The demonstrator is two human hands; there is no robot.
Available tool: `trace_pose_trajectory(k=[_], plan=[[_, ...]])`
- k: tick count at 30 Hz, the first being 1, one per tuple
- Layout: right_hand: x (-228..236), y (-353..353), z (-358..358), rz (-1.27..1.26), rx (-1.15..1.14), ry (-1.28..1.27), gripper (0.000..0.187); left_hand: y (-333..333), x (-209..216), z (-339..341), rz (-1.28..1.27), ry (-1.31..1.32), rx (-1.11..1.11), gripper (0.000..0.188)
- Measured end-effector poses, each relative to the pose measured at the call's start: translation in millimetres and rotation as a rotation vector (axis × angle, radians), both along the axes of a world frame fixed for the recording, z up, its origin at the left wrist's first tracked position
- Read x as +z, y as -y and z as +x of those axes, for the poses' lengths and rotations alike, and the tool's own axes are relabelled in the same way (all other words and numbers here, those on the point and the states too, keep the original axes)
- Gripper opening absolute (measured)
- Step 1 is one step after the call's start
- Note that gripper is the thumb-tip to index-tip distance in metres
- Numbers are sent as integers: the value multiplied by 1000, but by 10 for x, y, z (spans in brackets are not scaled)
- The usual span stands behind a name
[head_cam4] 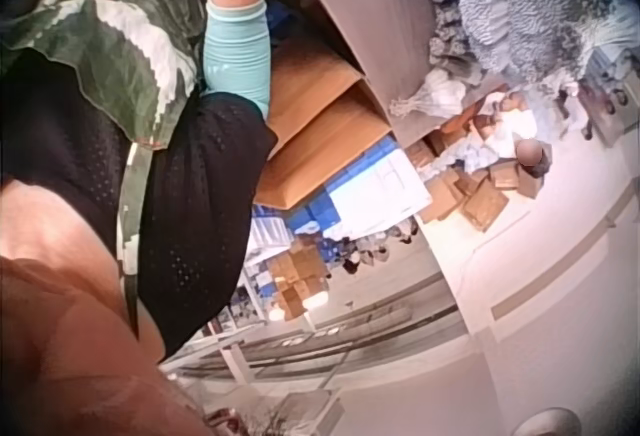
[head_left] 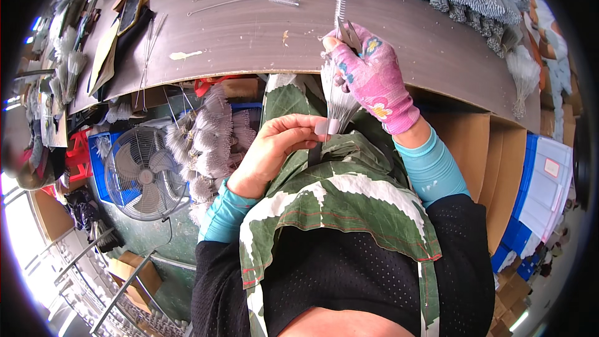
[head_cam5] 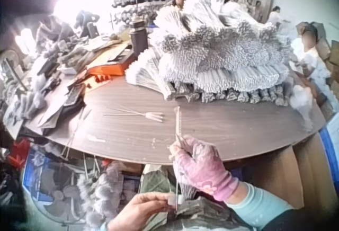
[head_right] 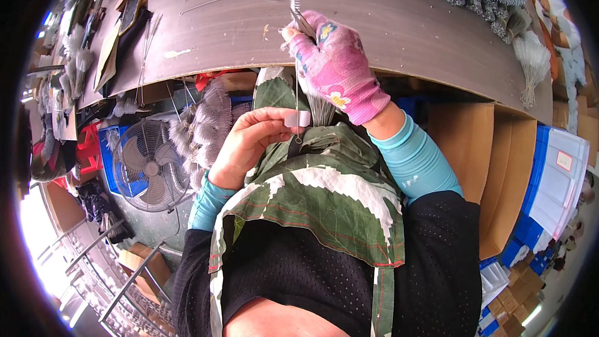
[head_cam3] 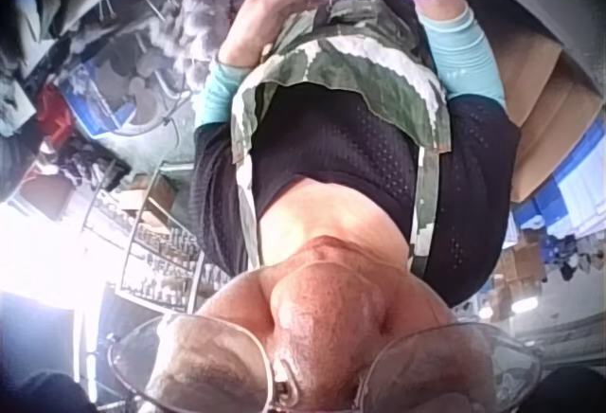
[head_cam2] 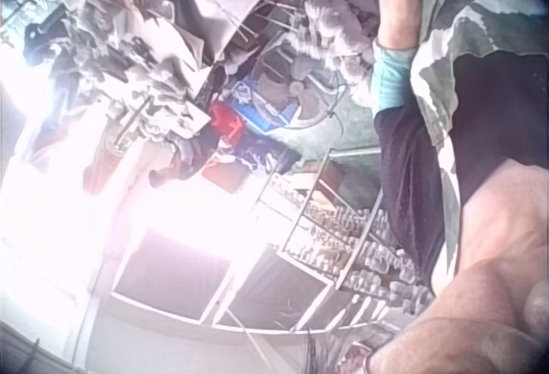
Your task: Assembling wire-core brushes by threading metal rods through white bristle bundles and securing them.
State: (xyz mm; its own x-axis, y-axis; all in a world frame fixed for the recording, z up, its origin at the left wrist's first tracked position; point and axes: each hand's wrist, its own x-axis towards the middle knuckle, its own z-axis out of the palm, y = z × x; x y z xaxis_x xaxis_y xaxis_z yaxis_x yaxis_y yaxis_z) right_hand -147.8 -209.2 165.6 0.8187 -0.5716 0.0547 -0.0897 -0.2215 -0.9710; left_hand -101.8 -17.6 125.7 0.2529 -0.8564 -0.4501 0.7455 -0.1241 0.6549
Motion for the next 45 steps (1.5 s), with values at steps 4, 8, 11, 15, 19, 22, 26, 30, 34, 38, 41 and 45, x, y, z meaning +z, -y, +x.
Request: trace_pose_trajectory(k=[4, 8, 11, 15, 19, 22, 26, 30, 34, 38, 41, 45], plan=[[63, -51, 7, 130, 47, -36, 16, -19, -275, -14, -118, -67, -4, 18], [82, -60, 0, 128, 49, -47, 16, 10, -401, -11, -134, -189, -18, 17], [77, -76, 2, 112, 52, -34, 16, 15, -444, -22, -222, -361, -8, 17], [45, -102, 5, 116, 78, -17, 16, 13, -508, -22, -220, -433, -58, 20], [40, -104, -3, 123, 91, -43, 16, 16, -526, -32, -205, -447, -79, 24], [51, -122, -11, 128, 100, -53, 17, 10, -537, -20, -178, -472, -83, 23], [56, -122, -13, 154, 96, -64, 17, 16, -524, -13, -190, -419, -94, 22], [47, -99, -18, 85, 103, -72, 17, 38, -432, -46, -141, -306, -83, 22], [68, -103, -12, 137, 95, -64, 18, 50, -366, -55, -122, -247, -76, 19], [59, -91, -29, 144, 104, -79, 19, 55, -338, -79, -138, -194, -81, 18], [70, -119, -51, 122, 88, -90, 18, 36, -290, -122, -120, -127, -49, 17], [93, -149, -78, 203, 97, -76, 17, 8, -219, -154, -98, -54, -5, 15]])
